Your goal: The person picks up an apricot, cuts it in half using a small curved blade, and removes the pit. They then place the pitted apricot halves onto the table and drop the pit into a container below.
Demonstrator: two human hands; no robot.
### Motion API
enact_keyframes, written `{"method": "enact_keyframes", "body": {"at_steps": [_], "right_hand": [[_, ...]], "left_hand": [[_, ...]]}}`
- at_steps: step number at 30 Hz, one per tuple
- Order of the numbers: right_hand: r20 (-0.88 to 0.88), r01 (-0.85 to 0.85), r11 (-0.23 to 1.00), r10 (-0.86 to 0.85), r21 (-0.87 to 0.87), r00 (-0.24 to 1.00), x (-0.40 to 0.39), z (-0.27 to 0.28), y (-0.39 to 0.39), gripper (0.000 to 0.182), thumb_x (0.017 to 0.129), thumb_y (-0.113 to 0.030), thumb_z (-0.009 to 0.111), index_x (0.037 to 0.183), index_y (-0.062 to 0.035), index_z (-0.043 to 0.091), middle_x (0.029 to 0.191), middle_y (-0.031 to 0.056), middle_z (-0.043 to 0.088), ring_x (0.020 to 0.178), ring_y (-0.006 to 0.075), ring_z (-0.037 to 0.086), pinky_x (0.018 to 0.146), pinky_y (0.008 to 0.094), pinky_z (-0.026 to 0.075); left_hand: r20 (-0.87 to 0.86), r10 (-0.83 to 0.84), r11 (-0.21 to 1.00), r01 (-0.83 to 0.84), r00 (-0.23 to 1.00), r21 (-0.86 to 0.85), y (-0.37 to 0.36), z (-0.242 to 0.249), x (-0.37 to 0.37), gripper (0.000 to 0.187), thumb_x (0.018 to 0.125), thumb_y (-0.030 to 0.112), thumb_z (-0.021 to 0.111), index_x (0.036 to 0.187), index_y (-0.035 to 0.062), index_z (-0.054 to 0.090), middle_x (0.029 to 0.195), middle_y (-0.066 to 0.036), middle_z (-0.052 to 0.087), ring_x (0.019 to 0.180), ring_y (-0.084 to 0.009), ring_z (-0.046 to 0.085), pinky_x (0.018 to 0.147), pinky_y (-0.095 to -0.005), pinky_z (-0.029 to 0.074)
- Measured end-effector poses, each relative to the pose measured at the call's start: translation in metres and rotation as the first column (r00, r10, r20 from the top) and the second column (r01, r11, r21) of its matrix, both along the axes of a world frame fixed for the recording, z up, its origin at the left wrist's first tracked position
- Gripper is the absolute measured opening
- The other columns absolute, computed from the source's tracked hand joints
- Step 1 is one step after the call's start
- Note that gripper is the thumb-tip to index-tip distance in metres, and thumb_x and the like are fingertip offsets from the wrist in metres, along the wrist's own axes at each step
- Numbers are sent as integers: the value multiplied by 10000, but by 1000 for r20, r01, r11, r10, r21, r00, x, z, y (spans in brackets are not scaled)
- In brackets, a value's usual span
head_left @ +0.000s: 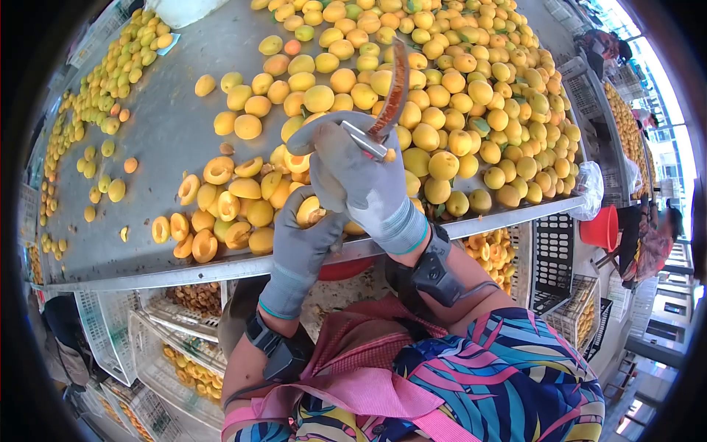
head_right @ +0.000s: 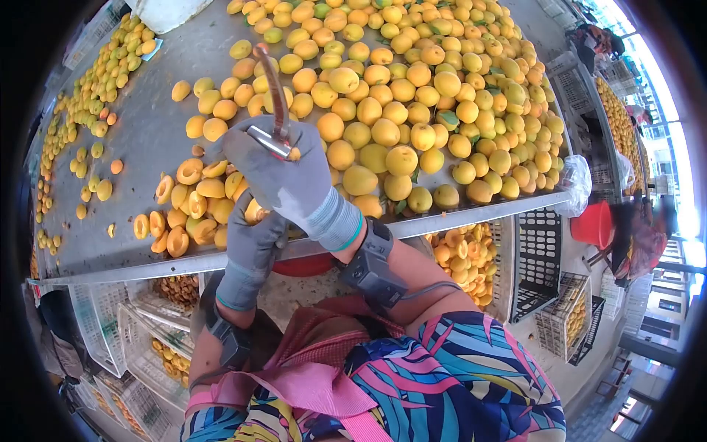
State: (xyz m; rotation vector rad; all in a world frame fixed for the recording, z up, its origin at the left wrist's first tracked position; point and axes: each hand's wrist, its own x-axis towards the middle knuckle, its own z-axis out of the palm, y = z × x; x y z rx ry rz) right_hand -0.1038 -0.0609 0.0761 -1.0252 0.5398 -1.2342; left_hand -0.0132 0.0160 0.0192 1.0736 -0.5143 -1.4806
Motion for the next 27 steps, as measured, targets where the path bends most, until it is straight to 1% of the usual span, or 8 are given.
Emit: {"method": "enact_keyframes", "body": {"at_steps": [2,4,7,17,19,23,26,27], "right_hand": [[64,-140,986,134,90,989,-7,4,-6,117,855,-122,659,912,-21,669,737,-49,600,636,6,495,525,182,390],[-21,-323,930,331,178,943,-10,8,-12,131,859,-145,658,896,-20,674,717,-57,591,626,5,495,521,181,393],[-57,-259,957,268,132,962,-4,7,-9,139,862,-159,660,896,-26,679,692,-61,582,613,1,491,514,177,391],[-197,-323,942,301,-92,933,-12,7,-11,208,843,-235,674,789,-36,700,696,6,645,607,54,547,543,217,434],[-101,-425,898,436,116,894,-18,10,-10,227,834,-257,689,820,-30,692,675,14,641,615,60,558,545,218,438],[48,-406,906,404,120,914,-20,4,-6,251,831,-257,701,867,-11,675,613,-1,596,570,57,536,504,205,413],[248,-550,831,518,81,819,-22,-6,-7,275,883,-272,649,878,3,635,548,-27,512,456,48,451,423,193,342],[454,-664,746,576,47,680,-22,-9,-7,282,913,-274,606,862,3,618,529,-36,472,417,47,396,396,195,302]], "left_hand": [[30,-20,1000,19,999,20,0,1,0,298,828,26,672,1090,14,530,766,-23,592,530,-52,503,465,-192,408],[81,-62,998,60,995,28,0,0,2,316,822,36,683,1106,21,545,770,-22,606,532,-44,502,456,-183,395],[-34,-95,995,95,995,3,0,-1,6,322,819,48,691,1110,23,554,776,-23,615,524,-41,496,449,-181,387],[-6,-300,952,300,954,59,0,4,14,267,795,70,711,1036,41,601,735,12,599,494,-35,450,434,-178,344],[59,-382,924,381,922,33,1,10,14,250,775,62,718,1007,63,627,717,24,594,486,-28,438,432,-178,328],[83,-358,933,359,930,-5,5,9,12,255,746,65,733,986,75,647,731,35,602,484,-23,430,438,-170,326],[40,-505,863,503,862,45,4,13,13,325,725,85,753,1028,71,635,758,34,614,493,-23,432,445,-176,334],[222,-480,864,501,849,-48,6,5,10,348,719,92,761,1039,70,628,768,29,618,509,-28,449,453,-178,346]]}}
